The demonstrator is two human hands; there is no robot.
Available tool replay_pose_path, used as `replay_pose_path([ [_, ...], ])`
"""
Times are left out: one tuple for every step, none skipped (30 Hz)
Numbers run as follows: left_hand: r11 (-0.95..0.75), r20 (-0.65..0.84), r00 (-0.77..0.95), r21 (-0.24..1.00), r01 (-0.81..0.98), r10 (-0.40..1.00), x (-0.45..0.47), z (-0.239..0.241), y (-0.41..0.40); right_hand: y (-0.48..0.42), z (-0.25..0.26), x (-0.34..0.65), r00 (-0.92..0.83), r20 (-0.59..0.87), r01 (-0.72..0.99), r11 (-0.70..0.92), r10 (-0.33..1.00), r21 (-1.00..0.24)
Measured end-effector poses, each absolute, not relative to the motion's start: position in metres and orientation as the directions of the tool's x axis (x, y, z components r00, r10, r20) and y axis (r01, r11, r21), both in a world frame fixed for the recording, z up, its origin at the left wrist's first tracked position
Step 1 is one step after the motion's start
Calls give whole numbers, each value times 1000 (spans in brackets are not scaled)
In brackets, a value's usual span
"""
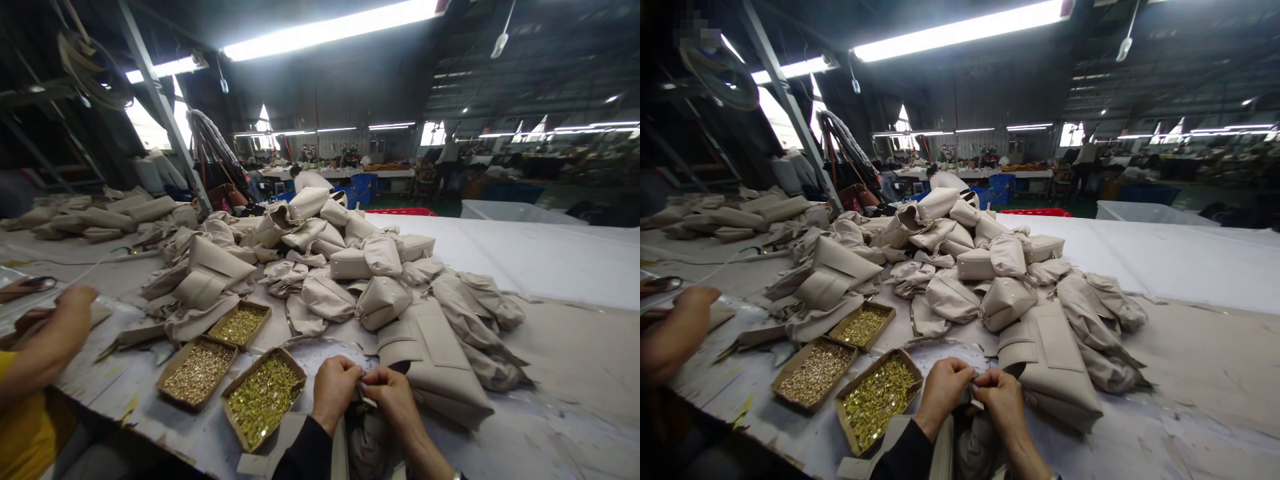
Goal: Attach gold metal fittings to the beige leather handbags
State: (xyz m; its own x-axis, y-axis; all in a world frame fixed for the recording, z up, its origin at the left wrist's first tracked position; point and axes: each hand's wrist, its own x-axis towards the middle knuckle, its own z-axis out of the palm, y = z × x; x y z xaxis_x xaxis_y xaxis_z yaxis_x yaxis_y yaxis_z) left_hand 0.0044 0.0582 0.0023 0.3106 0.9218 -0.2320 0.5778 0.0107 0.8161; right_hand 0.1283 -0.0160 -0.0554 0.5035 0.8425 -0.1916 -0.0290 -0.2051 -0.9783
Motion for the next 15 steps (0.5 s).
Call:
replay_pose_path([
  [9, -231, 310, 815, 580, 922, 4, 3, 58, -16, -55, 128, 504, -189, -22, -207, 843, -978],
  [6, -228, 310, 814, 580, 923, 4, 3, 58, -16, -54, 128, 505, -184, -11, -207, 843, -978],
  [4, -226, 312, 815, 579, 923, 4, 3, 58, -17, -52, 127, 507, -176, 1, -205, 844, -979],
  [2, -224, 315, 817, 577, 922, 4, 2, 58, -18, -51, 126, 512, -167, 12, -201, 843, -979],
  [-1, -223, 321, 821, 572, 920, 4, 2, 58, -19, -49, 125, 518, -154, 31, -198, 841, -980],
  [-5, -221, 330, 825, 565, 918, 3, 1, 59, -20, -47, 124, 524, -135, 62, -196, 841, -979],
  [-9, -219, 340, 830, 558, 915, 3, 1, 59, -21, -46, 123, 528, -116, 97, -196, 841, -976],
  [-13, -217, 350, 834, 551, 911, 3, 0, 60, -22, -44, 122, 530, -102, 128, -199, 842, -972],
  [-18, -216, 361, 838, 546, 907, 3, -1, 61, -22, -44, 122, 531, -95, 148, -203, 842, -968],
  [-24, -214, 373, 840, 542, 903, 2, -2, 62, -22, -44, 121, 532, -97, 153, -208, 841, -966],
  [-31, -212, 384, 842, 539, 899, 2, -4, 63, -21, -44, 120, 533, -108, 139, -213, 839, -967],
  [-39, -212, 395, 842, 538, 894, 1, -5, 64, -20, -45, 120, 536, -124, 109, -214, 835, -971],
  [-46, -212, 406, 840, 541, 889, 0, -6, 65, -19, -46, 120, 538, -138, 79, -212, 832, -974],
  [-50, -217, 416, 838, 543, 883, -1, -7, 66, -17, -47, 120, 538, -148, 54, -209, 830, -977],
  [-48, -226, 427, 839, 543, 876, -1, -8, 67, -16, -48, 120, 537, -157, 30, -205, 829, -978],
])
